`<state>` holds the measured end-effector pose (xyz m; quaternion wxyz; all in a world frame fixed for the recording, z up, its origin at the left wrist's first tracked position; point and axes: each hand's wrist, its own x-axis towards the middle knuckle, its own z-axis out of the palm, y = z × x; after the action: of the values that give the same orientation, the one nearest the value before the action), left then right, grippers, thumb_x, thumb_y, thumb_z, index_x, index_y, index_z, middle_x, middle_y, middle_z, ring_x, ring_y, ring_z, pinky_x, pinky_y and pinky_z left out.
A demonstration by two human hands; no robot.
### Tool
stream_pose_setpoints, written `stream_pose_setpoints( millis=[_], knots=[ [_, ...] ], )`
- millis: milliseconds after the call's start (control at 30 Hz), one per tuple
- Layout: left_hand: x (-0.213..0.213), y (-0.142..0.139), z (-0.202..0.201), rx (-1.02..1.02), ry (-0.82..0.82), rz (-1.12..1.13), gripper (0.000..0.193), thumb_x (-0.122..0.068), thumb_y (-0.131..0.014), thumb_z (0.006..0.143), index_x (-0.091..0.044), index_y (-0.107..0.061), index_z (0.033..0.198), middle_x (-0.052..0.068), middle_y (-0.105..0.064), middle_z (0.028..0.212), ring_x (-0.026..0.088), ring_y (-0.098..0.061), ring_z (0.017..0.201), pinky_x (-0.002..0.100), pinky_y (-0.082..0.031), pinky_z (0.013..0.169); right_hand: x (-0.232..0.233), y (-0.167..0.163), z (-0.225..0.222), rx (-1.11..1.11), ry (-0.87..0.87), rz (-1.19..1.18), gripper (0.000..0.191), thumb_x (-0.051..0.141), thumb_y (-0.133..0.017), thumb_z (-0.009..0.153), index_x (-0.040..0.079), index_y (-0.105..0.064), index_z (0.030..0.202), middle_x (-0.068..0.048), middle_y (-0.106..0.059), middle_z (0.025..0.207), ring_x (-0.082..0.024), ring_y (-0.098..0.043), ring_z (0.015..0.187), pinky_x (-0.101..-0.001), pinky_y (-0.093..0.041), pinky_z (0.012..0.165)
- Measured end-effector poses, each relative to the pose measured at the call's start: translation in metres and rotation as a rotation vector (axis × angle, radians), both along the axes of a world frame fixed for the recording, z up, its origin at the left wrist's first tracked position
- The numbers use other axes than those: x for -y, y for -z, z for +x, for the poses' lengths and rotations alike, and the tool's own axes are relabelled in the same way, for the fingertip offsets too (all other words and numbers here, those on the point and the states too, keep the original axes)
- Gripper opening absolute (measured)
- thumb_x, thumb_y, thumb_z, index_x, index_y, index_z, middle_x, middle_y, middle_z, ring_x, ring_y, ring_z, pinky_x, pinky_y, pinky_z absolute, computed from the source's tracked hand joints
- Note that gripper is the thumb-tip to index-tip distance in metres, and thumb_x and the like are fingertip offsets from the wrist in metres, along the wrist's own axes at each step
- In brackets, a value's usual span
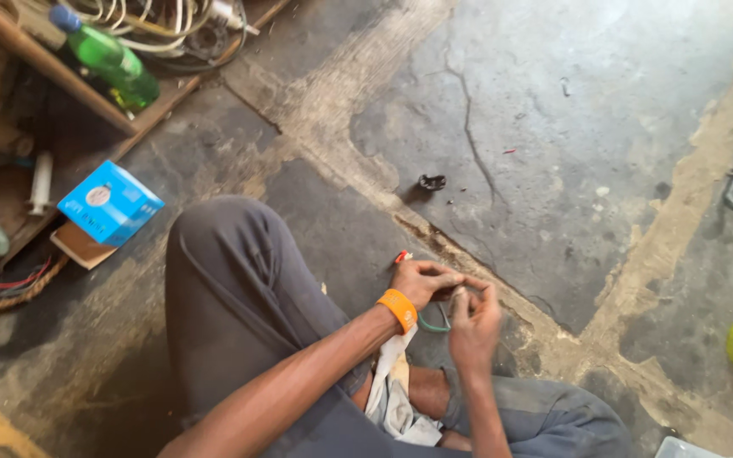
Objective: The person sits on the workshop floor and connects a green wire to a small red-and-white switch component, twisting and pressing the wire ends into the switch terminals by hand and repositioning the wire as they work.
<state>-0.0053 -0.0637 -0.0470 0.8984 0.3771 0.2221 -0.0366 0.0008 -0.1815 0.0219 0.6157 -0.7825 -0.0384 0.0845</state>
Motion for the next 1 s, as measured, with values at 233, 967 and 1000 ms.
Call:
stream_pose_setpoints(
  millis=[233,967,1000],
  knots=[
    [0.001,0.0,-0.001,-0.01,0.006,0.07,0.012,-0.007,-0.081,0.088,0.003,-0.078,0.093,0.008,-0.076,0.084,0.014,-0.07,0.069,0.027,-0.059,0.065,0.004,0.01,-0.002,0.005,0.024,-0.036,0.018,0.004,-0.053,0.101,-0.003,-0.058,0.117,-0.006,-0.071,0.09,-0.006,-0.063,0.079,-0.0212,-0.05,0.067],
    [-0.001,-0.003,0.0,-0.107,-0.08,0.114,0.011,-0.005,-0.082,0.084,0.004,-0.078,0.089,0.011,-0.077,0.082,0.016,-0.072,0.069,0.029,-0.061,0.064,-0.014,0.015,-0.012,-0.036,0.047,-0.004,0.014,0.005,-0.055,0.099,-0.001,-0.054,0.111,0.001,-0.069,0.079,-0.002,-0.057,0.069,-0.0196,-0.045,0.059],
    [0.0,-0.002,0.001,-0.083,-0.092,0.106,0.011,-0.006,-0.081,0.085,0.004,-0.078,0.09,0.011,-0.077,0.083,0.015,-0.072,0.069,0.029,-0.061,0.064,-0.014,0.015,-0.01,-0.032,0.045,0.006,0.014,0.006,-0.056,0.1,-0.001,-0.054,0.112,0.001,-0.067,0.077,-0.002,-0.055,0.068,-0.0203,-0.043,0.058]
  ],
)
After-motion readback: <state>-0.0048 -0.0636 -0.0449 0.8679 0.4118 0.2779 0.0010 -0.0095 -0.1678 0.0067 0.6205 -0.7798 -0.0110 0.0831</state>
